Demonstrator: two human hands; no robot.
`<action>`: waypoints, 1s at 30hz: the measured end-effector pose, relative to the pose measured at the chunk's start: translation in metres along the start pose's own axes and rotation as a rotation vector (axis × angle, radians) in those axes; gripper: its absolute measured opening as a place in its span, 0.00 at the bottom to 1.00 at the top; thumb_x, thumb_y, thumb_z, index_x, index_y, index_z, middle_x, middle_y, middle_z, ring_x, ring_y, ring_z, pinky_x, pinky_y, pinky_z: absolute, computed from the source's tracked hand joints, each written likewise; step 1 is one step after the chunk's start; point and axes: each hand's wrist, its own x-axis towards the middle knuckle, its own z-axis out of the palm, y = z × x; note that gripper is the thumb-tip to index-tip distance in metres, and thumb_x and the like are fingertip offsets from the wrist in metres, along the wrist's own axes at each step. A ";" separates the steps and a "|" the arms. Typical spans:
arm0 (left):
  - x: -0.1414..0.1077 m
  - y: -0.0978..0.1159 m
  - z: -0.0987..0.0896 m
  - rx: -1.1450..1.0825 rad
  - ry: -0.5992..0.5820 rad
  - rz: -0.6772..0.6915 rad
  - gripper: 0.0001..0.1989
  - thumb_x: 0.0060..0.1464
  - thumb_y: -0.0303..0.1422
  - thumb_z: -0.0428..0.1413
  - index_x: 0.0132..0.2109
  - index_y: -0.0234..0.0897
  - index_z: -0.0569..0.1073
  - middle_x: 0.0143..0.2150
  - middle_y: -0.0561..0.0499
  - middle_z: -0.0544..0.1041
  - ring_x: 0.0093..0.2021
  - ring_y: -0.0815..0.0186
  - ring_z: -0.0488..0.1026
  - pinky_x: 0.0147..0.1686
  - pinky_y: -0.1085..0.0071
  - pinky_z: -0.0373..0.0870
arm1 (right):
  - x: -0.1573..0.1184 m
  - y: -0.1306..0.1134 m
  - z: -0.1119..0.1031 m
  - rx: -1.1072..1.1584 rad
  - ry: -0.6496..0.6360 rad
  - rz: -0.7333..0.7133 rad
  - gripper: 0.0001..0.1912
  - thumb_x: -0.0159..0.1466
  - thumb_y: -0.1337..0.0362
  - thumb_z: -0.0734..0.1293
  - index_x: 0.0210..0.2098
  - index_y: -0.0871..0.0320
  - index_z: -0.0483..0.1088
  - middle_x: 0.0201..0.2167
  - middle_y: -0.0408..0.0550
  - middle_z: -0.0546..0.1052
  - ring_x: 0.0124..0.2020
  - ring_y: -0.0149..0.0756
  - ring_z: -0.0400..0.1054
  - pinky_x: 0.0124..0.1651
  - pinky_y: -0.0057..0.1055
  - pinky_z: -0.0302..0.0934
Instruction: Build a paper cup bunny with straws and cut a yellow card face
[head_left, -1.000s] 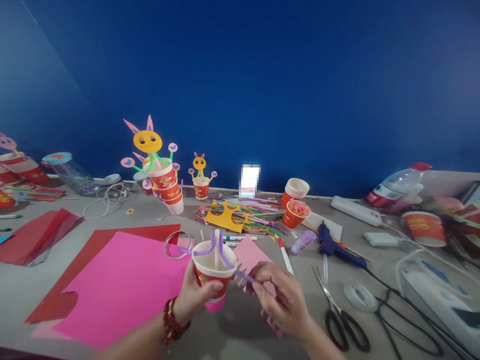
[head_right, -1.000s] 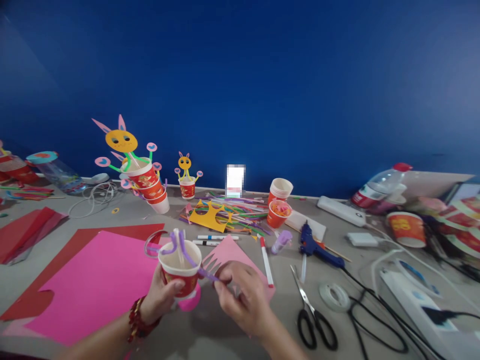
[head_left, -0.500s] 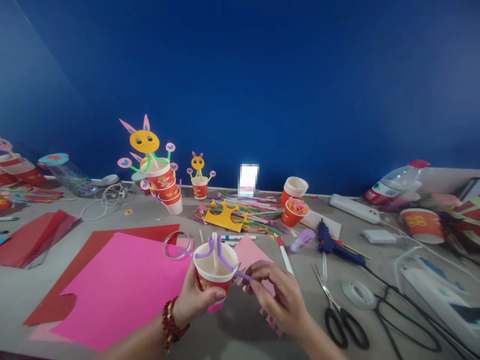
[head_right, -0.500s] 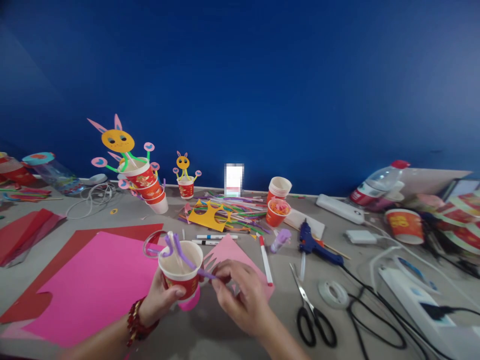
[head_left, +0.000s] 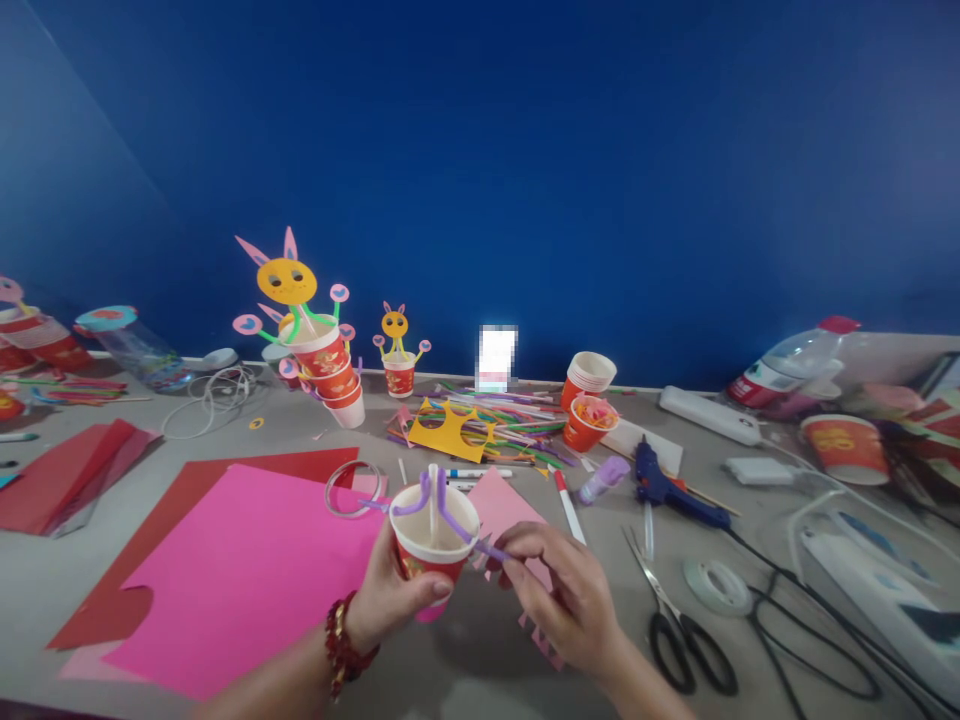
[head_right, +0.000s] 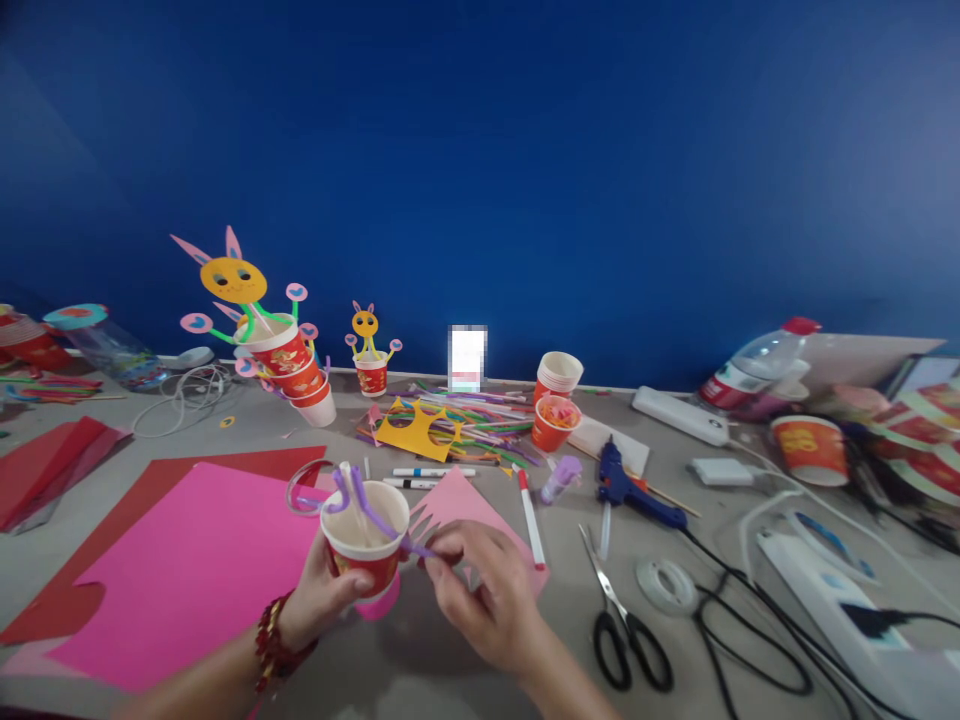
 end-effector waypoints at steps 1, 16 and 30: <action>0.000 0.003 0.001 0.001 -0.008 0.001 0.32 0.38 0.42 0.72 0.50 0.36 0.73 0.40 0.43 0.83 0.38 0.54 0.81 0.41 0.61 0.79 | 0.000 0.000 0.000 -0.003 0.005 -0.003 0.07 0.65 0.73 0.62 0.34 0.54 0.68 0.27 0.44 0.77 0.28 0.34 0.73 0.33 0.27 0.66; 0.003 0.004 0.002 -0.028 -0.043 -0.034 0.30 0.42 0.42 0.71 0.49 0.36 0.70 0.41 0.42 0.83 0.38 0.53 0.82 0.37 0.64 0.78 | -0.002 0.003 -0.003 -0.025 0.041 -0.005 0.05 0.63 0.67 0.69 0.38 0.54 0.70 0.29 0.44 0.79 0.29 0.34 0.75 0.35 0.27 0.69; 0.006 0.009 0.006 -0.026 -0.113 -0.105 0.33 0.42 0.40 0.72 0.54 0.37 0.70 0.49 0.41 0.80 0.43 0.56 0.79 0.40 0.67 0.76 | 0.006 0.010 -0.012 0.003 -0.057 -0.106 0.11 0.66 0.68 0.69 0.48 0.52 0.73 0.38 0.48 0.80 0.42 0.37 0.75 0.46 0.28 0.69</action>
